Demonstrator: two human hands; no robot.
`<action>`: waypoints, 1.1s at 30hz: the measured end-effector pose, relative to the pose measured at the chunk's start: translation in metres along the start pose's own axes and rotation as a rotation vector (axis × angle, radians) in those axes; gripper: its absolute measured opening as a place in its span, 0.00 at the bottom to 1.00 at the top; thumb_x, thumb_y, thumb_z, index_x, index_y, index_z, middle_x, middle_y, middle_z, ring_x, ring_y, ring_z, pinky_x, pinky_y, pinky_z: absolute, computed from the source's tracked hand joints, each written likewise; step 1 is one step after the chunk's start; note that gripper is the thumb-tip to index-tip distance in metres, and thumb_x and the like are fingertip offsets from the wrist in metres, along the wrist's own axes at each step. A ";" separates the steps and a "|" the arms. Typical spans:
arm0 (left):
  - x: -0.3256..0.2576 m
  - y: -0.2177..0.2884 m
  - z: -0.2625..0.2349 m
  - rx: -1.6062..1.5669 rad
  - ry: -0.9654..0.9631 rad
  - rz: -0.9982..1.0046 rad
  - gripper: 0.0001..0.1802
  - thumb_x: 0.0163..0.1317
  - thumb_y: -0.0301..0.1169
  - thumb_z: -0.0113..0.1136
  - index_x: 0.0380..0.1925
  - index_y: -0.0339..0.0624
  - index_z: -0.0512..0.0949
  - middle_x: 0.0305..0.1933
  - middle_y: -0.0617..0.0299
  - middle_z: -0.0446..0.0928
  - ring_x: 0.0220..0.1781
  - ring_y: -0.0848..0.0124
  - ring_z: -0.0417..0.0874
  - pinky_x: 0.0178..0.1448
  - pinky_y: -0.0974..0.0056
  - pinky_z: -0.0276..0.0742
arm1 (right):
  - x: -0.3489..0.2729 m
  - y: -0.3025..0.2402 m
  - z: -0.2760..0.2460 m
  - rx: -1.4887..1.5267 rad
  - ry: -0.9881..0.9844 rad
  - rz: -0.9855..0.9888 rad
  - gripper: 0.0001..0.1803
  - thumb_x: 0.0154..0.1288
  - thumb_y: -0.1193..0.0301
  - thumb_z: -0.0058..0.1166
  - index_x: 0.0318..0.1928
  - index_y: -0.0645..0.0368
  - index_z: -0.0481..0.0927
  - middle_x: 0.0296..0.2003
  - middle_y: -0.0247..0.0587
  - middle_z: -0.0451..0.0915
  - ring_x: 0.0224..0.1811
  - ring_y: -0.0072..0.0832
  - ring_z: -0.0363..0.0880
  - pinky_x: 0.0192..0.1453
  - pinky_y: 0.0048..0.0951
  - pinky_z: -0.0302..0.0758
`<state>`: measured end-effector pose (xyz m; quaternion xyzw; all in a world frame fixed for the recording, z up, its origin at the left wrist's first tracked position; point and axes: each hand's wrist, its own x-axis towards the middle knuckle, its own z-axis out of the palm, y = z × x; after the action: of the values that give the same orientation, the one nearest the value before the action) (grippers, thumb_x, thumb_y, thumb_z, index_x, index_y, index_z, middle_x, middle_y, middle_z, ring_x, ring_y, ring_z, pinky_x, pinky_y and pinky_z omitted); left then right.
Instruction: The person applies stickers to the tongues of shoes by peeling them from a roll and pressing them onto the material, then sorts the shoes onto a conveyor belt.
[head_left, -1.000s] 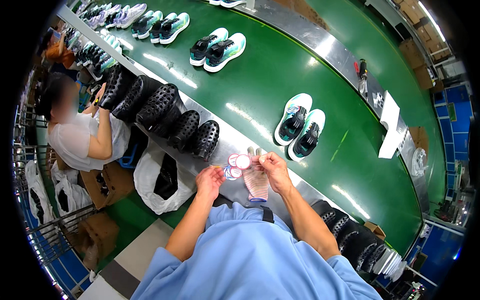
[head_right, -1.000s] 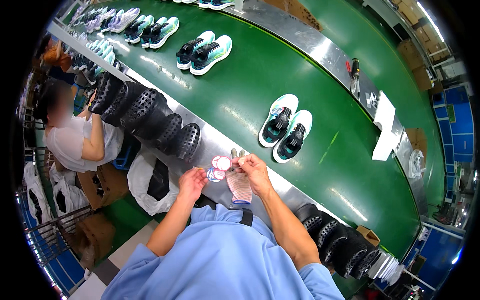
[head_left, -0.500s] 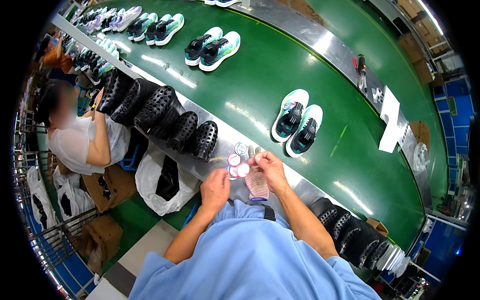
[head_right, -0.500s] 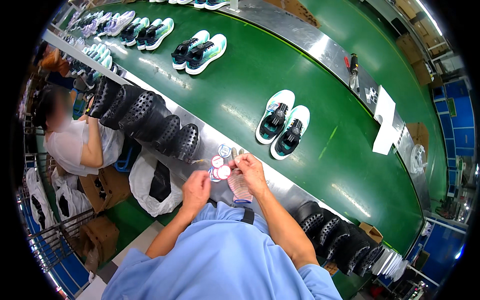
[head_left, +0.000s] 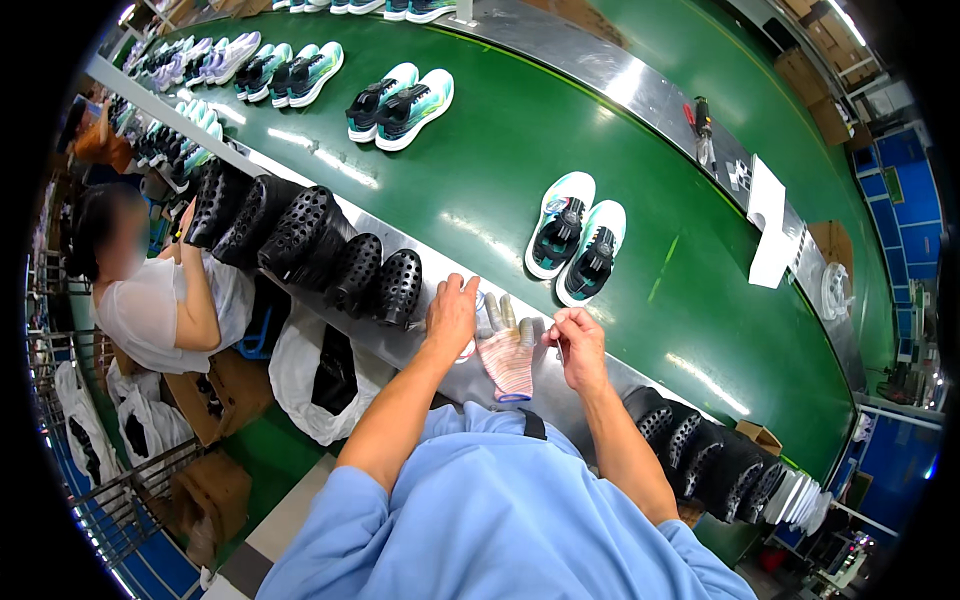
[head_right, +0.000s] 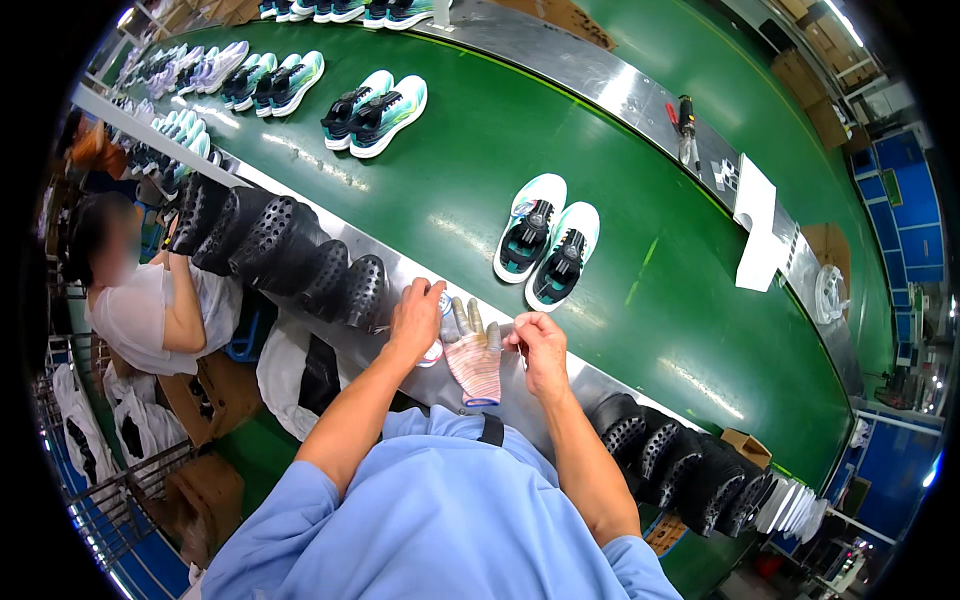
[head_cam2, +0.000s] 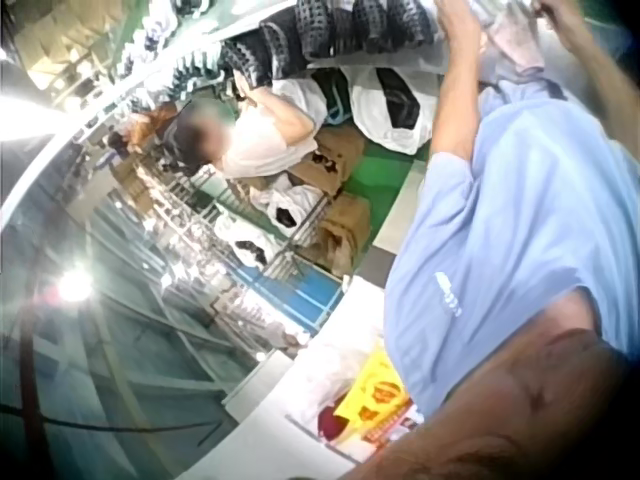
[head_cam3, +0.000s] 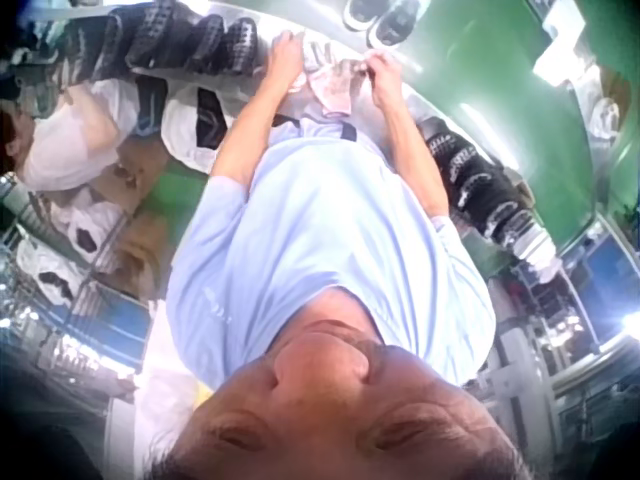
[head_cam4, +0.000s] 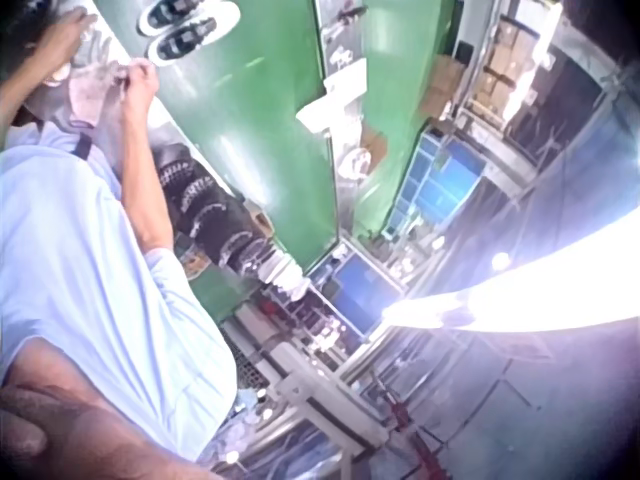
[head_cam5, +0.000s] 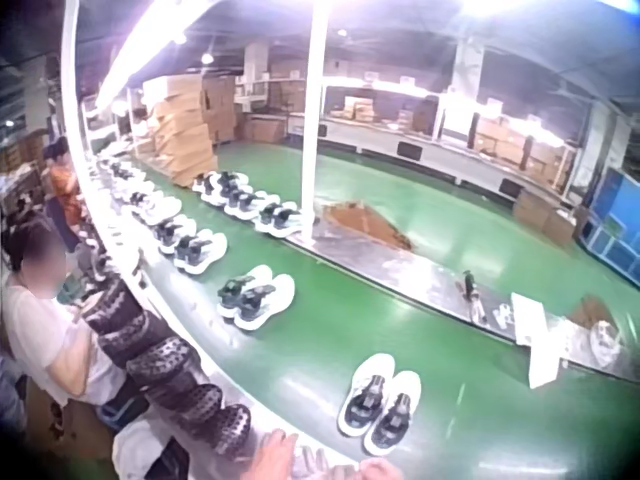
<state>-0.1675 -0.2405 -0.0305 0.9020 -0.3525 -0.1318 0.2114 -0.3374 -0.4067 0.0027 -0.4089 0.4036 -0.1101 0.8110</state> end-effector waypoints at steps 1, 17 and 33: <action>0.005 -0.003 0.002 0.011 -0.070 -0.033 0.20 0.58 0.22 0.65 0.53 0.41 0.80 0.54 0.50 0.75 0.54 0.49 0.80 0.57 0.48 0.80 | -0.002 -0.004 -0.001 0.003 0.013 0.012 0.02 0.73 0.75 0.56 0.41 0.60 0.79 0.29 0.36 0.81 0.31 0.26 0.82 0.39 0.27 0.80; 0.000 0.030 -0.054 -1.347 -0.269 -0.578 0.08 0.71 0.26 0.63 0.45 0.31 0.81 0.40 0.56 0.86 0.35 0.74 0.87 0.31 0.72 0.82 | -0.010 -0.026 0.017 -0.004 -0.118 0.173 0.07 0.77 0.70 0.55 0.43 0.60 0.78 0.28 0.36 0.82 0.23 0.18 0.78 0.18 0.17 0.64; -0.039 -0.008 -0.025 -0.114 -0.055 -0.051 0.14 0.62 0.29 0.65 0.46 0.35 0.85 0.42 0.45 0.85 0.44 0.45 0.85 0.53 0.49 0.81 | -0.005 -0.003 0.005 -0.344 -0.035 0.175 0.04 0.70 0.75 0.57 0.40 0.62 0.80 0.27 0.34 0.82 0.27 0.18 0.77 0.33 0.21 0.72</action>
<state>-0.1812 -0.2009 -0.0087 0.8933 -0.3270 -0.1816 0.2493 -0.3368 -0.4033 0.0099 -0.5067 0.4363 0.0383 0.7426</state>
